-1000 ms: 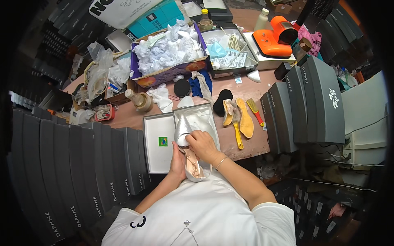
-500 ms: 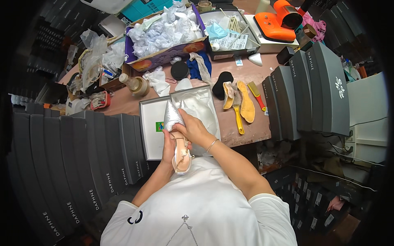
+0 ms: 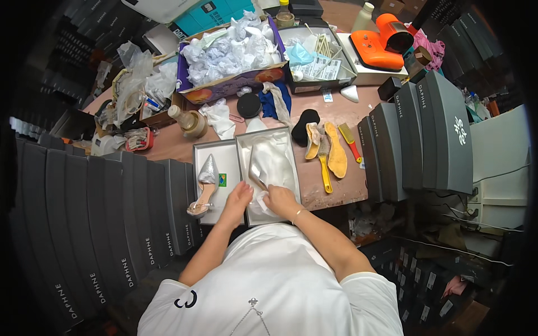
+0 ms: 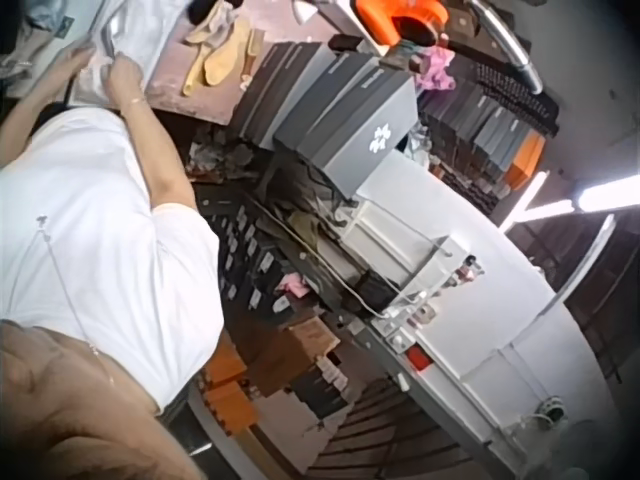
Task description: Wrap shoes in tissue paper and place them into shoe boxes for shipping.
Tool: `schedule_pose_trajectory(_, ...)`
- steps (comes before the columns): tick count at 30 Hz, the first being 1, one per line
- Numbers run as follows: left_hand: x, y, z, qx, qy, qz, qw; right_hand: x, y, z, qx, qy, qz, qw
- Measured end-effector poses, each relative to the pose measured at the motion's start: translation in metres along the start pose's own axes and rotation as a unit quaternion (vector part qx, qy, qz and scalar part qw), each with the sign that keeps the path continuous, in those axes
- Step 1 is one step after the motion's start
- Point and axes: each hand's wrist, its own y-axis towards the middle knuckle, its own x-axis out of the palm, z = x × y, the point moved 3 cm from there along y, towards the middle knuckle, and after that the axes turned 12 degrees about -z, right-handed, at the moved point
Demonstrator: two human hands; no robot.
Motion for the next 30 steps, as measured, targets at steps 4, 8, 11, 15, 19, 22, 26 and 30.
schedule_pose_trajectory(4, 0.026, 0.014, 0.011, 0.01, -0.053, 0.048, 0.997, -0.028, -0.037, -0.032, -0.086, -0.02, 0.053, 0.995)
schedule_pose_trajectory(8, 0.004, 0.029, 0.012, 0.073, -0.179, 0.048, 0.98, -0.051, -0.038, -0.045, -0.085, 0.138, 0.093, 0.982)
schedule_pose_trajectory(11, -0.012, 0.014, 0.04, 0.107, -0.208, 0.063, 0.97, -0.052, -0.022, -0.018, -0.036, 0.208, 0.102, 0.972)
schedule_pose_trajectory(15, -0.046, 0.012, 0.053, 0.178, -0.298, 0.147, 0.926, -0.051, -0.047, -0.033, -0.23, 0.058, -0.08, 0.968)
schedule_pose_trajectory(19, -0.048, 0.005, 0.077, 0.243, -0.329, 0.113, 0.905, -0.038, -0.059, -0.031, -0.109, 0.317, -0.174, 0.926)
schedule_pose_trajectory(22, -0.039, 0.001, 0.092, 0.259, -0.375, 0.089, 0.886, -0.068, -0.071, -0.06, -0.166, 0.084, -0.275, 0.943)
schedule_pose_trajectory(26, -0.026, 0.006, 0.099, 0.197, -0.468, -0.156, 0.848, -0.017, -0.028, -0.005, -0.105, -0.173, -0.232, 0.951)
schedule_pose_trajectory(30, 0.036, -0.014, 0.096, 0.063, -0.366, -0.163, 0.914, -0.005, -0.001, 0.039, -0.069, -0.199, -0.202, 0.956)
